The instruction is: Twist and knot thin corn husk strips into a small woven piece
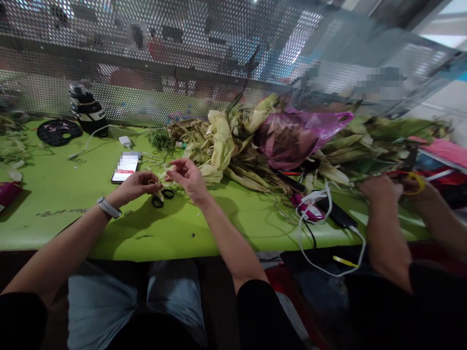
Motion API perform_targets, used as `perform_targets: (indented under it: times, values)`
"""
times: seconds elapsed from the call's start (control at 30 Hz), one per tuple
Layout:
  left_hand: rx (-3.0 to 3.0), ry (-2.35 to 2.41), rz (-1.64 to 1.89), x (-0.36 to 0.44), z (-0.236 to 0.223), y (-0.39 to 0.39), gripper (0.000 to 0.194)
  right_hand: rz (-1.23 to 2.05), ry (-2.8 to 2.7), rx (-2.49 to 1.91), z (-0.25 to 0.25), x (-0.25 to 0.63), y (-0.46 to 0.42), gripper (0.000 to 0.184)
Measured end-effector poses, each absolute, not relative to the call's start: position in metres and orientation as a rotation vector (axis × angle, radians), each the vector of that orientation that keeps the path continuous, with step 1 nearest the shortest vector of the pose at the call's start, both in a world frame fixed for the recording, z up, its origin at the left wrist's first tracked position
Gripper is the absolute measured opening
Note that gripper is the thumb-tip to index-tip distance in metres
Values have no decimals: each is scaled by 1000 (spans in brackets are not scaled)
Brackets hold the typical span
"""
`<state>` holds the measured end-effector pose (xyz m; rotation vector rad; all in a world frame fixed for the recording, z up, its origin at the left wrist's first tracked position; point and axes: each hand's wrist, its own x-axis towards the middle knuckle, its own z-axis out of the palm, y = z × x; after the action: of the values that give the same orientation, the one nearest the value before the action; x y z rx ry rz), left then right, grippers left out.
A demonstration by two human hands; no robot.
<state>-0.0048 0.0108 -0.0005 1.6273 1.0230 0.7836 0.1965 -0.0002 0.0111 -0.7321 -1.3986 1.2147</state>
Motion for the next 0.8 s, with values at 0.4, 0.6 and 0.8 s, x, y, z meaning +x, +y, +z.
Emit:
perform_targets:
  times: [0.4,0.6,0.8]
  values:
    - [2320,1249,794,-3,4,0,16,1307,-1715,-707,-3,192,0,51]
    - [2476,1233,719,0,5,-5,9,1297,-1767,-699,-6,192,1,51]
    - [2415,1193,752,1,2,-6,12,1072,-1827,-768,-9,187,-2,47]
